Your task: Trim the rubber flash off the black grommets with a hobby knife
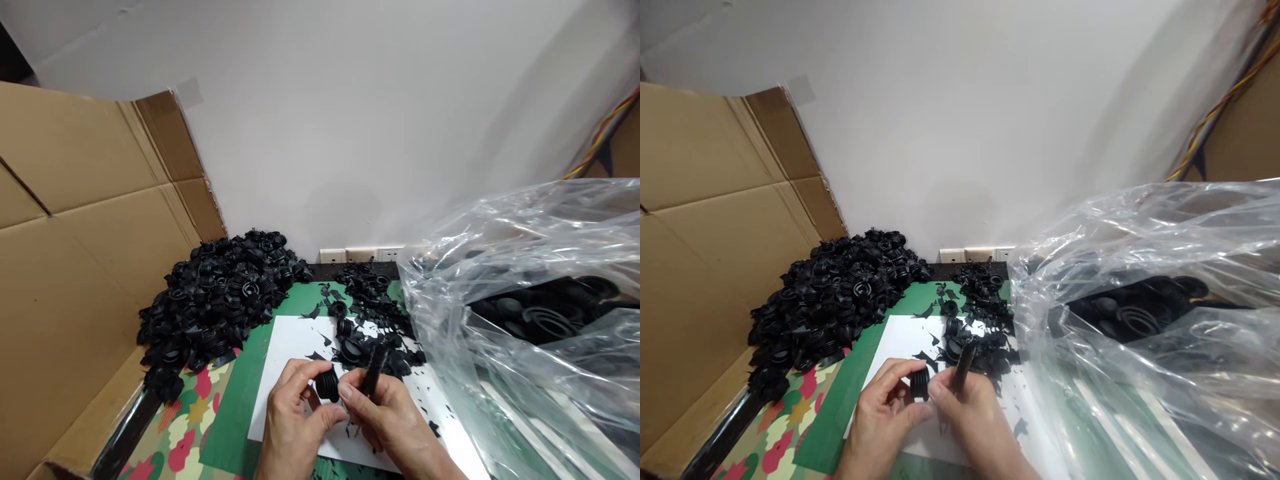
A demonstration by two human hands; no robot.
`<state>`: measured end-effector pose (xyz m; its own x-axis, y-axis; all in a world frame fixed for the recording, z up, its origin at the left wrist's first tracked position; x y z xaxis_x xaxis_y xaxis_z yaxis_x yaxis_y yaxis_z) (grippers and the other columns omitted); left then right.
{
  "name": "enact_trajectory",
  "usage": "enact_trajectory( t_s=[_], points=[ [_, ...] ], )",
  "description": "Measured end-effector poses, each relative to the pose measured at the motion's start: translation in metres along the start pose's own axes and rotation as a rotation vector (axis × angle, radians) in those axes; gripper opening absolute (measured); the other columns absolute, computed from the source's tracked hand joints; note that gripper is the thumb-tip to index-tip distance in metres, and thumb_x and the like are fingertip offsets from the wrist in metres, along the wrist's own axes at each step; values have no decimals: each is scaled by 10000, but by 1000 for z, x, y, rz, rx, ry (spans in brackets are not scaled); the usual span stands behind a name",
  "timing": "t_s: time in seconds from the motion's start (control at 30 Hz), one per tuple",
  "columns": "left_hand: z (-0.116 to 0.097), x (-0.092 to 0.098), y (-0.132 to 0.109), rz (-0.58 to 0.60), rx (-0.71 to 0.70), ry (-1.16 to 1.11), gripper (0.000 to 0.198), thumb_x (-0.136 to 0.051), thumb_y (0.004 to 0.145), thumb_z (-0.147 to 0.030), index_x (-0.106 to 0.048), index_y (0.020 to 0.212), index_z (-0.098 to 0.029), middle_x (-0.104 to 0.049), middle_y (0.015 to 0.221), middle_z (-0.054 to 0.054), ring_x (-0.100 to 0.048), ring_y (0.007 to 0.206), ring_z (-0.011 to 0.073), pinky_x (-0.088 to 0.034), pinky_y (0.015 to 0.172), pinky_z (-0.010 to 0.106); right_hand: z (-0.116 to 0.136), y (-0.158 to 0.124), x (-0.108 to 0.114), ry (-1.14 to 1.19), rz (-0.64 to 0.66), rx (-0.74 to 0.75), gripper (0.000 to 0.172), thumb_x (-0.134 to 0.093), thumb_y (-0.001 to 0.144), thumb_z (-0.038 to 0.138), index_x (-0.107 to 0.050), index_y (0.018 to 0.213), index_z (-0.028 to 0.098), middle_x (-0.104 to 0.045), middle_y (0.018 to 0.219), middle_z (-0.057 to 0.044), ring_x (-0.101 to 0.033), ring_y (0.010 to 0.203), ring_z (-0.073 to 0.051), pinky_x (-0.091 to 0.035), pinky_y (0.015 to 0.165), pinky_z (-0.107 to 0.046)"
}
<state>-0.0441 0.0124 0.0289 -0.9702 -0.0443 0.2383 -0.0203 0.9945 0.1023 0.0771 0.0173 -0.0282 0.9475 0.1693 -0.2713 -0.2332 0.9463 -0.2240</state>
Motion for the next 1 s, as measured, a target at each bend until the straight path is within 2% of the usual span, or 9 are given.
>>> enact_trajectory(
  t_s=[0.07,0.2,0.3,0.5,0.7,0.87,1.0],
  points=[
    [-1,-1,1,6,7,-15,371,-707,544,-17,-732,833,-248,-588,762,-28,-459,576,93,-391,538,184,-1,0,-1,-22,14,-3,516,-632,585,674,-540,639,170,-372,416,91,-260,318,-42,-180,324,-204],
    [10,0,3,-35,143,-190,321,-726,475,-11,-727,738,-196,-535,582,-58,-411,491,73,-357,457,170,4,-3,0,-47,-10,33,477,-615,639,641,-566,690,169,-369,435,89,-262,350,-54,-192,345,-203],
    [19,-2,3,-33,217,-302,311,-727,473,-24,-721,742,-180,-566,522,-51,-459,480,82,-378,456,169,8,-7,-2,-88,-18,62,449,-592,674,615,-565,729,170,-383,468,82,-273,368,-60,-189,352,-203],
    [21,2,2,-84,187,-339,310,-729,466,-7,-736,718,-188,-603,628,-33,-532,547,93,-430,497,165,15,-14,-2,-130,-84,85,325,-540,758,496,-535,727,172,-366,507,73,-283,427,-75,-186,380,-205],
    [19,7,2,-127,176,-321,302,-733,451,-9,-742,698,-183,-616,765,-17,-510,519,66,-420,466,156,7,-9,0,-141,-85,83,380,-540,731,564,-530,716,184,-316,480,92,-234,406,-73,-205,396,-219],
    [27,3,1,-101,243,-366,294,-732,496,-35,-724,763,-159,-651,590,-15,-551,533,95,-428,493,156,1,-3,1,-156,-46,94,381,-527,744,561,-529,719,181,-293,456,104,-222,378,-63,-215,389,-215],
    [32,2,0,-96,262,-408,277,-725,526,-51,-706,782,-155,-666,546,-20,-542,498,81,-413,480,144,-2,-2,-1,-132,-27,94,401,-518,744,582,-517,711,182,-285,455,107,-212,364,-54,-181,361,-204]
  ],
)
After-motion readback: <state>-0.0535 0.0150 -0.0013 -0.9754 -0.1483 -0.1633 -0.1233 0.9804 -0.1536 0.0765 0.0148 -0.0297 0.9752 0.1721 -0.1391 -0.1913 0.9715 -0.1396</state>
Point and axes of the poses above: each hand's wrist, its own y-axis towards the middle knuckle, its own x-axis out of the back of the hand, z = x × y, the point moved 8 cm from there along y, towards the middle knuckle
